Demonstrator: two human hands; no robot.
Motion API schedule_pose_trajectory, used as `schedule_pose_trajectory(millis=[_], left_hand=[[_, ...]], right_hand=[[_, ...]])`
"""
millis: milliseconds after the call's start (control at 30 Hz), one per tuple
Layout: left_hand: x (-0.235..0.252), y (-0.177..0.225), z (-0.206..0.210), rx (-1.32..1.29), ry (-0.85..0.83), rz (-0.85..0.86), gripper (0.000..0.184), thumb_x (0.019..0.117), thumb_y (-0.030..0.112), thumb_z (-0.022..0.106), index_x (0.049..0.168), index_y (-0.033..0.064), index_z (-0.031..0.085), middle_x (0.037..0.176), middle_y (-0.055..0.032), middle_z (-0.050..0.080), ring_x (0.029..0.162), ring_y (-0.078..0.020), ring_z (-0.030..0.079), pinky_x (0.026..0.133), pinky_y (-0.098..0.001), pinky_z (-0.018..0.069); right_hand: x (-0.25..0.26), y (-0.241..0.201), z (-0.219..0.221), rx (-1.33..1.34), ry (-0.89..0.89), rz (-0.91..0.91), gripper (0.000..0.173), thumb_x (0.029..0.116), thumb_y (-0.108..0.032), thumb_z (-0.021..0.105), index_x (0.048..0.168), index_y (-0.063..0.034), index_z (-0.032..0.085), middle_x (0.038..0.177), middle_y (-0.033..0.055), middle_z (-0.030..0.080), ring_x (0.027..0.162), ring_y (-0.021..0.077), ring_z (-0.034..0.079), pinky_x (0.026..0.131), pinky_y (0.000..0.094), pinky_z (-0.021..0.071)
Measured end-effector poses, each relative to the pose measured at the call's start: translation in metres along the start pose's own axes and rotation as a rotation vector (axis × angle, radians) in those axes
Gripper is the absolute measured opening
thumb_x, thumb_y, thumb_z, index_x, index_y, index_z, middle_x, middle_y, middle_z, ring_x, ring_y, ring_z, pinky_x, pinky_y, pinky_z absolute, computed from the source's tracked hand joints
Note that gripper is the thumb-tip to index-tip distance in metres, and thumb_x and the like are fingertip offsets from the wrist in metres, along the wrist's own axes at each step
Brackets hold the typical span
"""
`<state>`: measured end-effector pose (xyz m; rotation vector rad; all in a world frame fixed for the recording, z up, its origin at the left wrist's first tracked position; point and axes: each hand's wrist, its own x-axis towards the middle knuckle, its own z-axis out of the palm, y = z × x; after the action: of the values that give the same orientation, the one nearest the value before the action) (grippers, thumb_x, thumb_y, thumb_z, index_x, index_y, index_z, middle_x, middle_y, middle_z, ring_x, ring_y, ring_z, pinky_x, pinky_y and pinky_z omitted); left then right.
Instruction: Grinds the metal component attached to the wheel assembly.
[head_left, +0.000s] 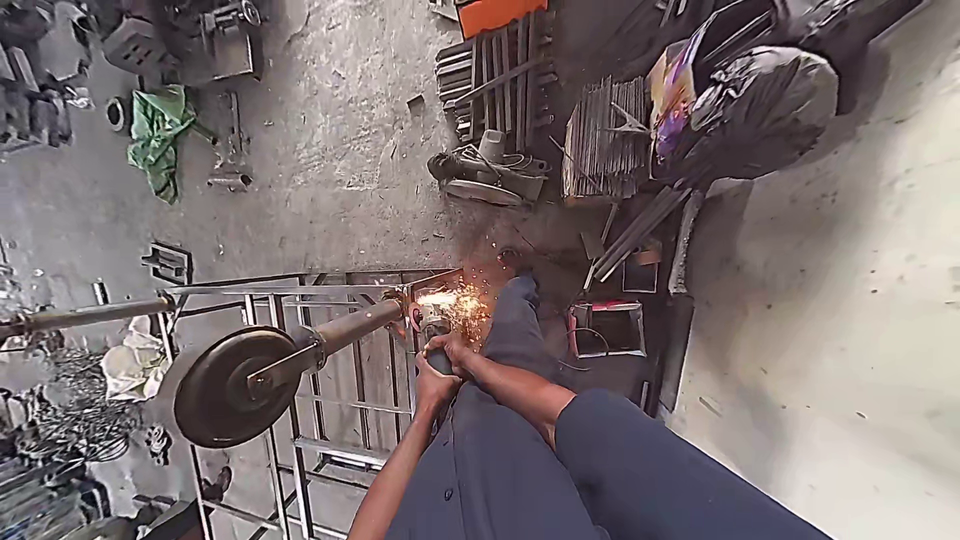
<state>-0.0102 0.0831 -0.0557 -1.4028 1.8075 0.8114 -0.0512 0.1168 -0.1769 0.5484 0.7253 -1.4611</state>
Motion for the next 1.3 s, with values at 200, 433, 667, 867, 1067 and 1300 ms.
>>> schedule_pose_trajectory(millis=[200,433,667,867,1067,1300], left_hand=[[0.011,-0.011,0.008,-0.066,0.047,0.030,0.113,0.0627,0.019,0.088,0.154,0.0035,0.024,0.124,-0.0233,0.065,0.109,-0.0344,0.067,0.091,-0.0539,0.0557],[0.004,-0.002,0.006,-0.079,0.014,0.028,0.112,0.0662,0.014,0.088,0.155,-0.0003,0.022,0.127,-0.0245,0.063,0.114,-0.0341,0.064,0.095,-0.0512,0.0538],[0.016,-0.005,0.005,-0.198,-0.022,0.087,0.110,0.0616,0.010,0.087,0.152,-0.0009,0.026,0.124,-0.0229,0.063,0.106,-0.0291,0.067,0.090,-0.0458,0.0567],[0.020,-0.002,0.010,-0.231,-0.014,0.086,0.108,0.0596,0.007,0.087,0.150,-0.0025,0.028,0.122,-0.0226,0.063,0.104,-0.0288,0.066,0.089,-0.0449,0.0567],[0.030,-0.009,0.009,-0.235,-0.024,0.108,0.114,0.0579,0.009,0.088,0.153,-0.0006,0.025,0.132,-0.0243,0.058,0.113,-0.0308,0.063,0.096,-0.0469,0.0548],[0.024,0.003,0.007,-0.230,-0.017,0.097,0.114,0.0581,0.007,0.089,0.152,-0.0003,0.026,0.128,-0.0244,0.061,0.110,-0.0324,0.065,0.092,-0.0485,0.0558]], right_hand=[[0.001,-0.002,-0.002,-0.011,0.021,-0.002,0.010,0.0896,-0.007,0.061,0.099,-0.0041,0.061,0.079,0.0073,0.066,0.069,0.0171,0.065,0.066,0.0364,0.0566],[0.002,-0.002,-0.003,0.014,-0.014,0.025,0.006,0.0940,-0.010,0.055,0.095,-0.0071,0.060,0.075,0.0050,0.065,0.066,0.0150,0.064,0.064,0.0341,0.0552],[0.010,-0.005,-0.004,0.012,0.016,0.021,0.007,0.0951,-0.011,0.056,0.096,-0.0055,0.059,0.078,0.0064,0.065,0.068,0.0162,0.063,0.065,0.0353,0.0555],[0.007,-0.013,-0.002,-0.033,0.126,0.064,0.013,0.0910,-0.014,0.064,0.100,-0.0041,0.062,0.082,0.0082,0.066,0.071,0.0179,0.065,0.067,0.0373,0.0562],[0.010,-0.015,0.000,-0.034,0.125,0.045,0.014,0.0909,-0.013,0.065,0.100,-0.0032,0.062,0.081,0.0088,0.066,0.071,0.0184,0.065,0.066,0.0379,0.0562],[0.010,-0.020,-0.002,-0.029,0.121,0.056,0.011,0.0913,-0.013,0.064,0.098,-0.0042,0.062,0.081,0.0077,0.066,0.071,0.0179,0.065,0.067,0.0377,0.0559]])
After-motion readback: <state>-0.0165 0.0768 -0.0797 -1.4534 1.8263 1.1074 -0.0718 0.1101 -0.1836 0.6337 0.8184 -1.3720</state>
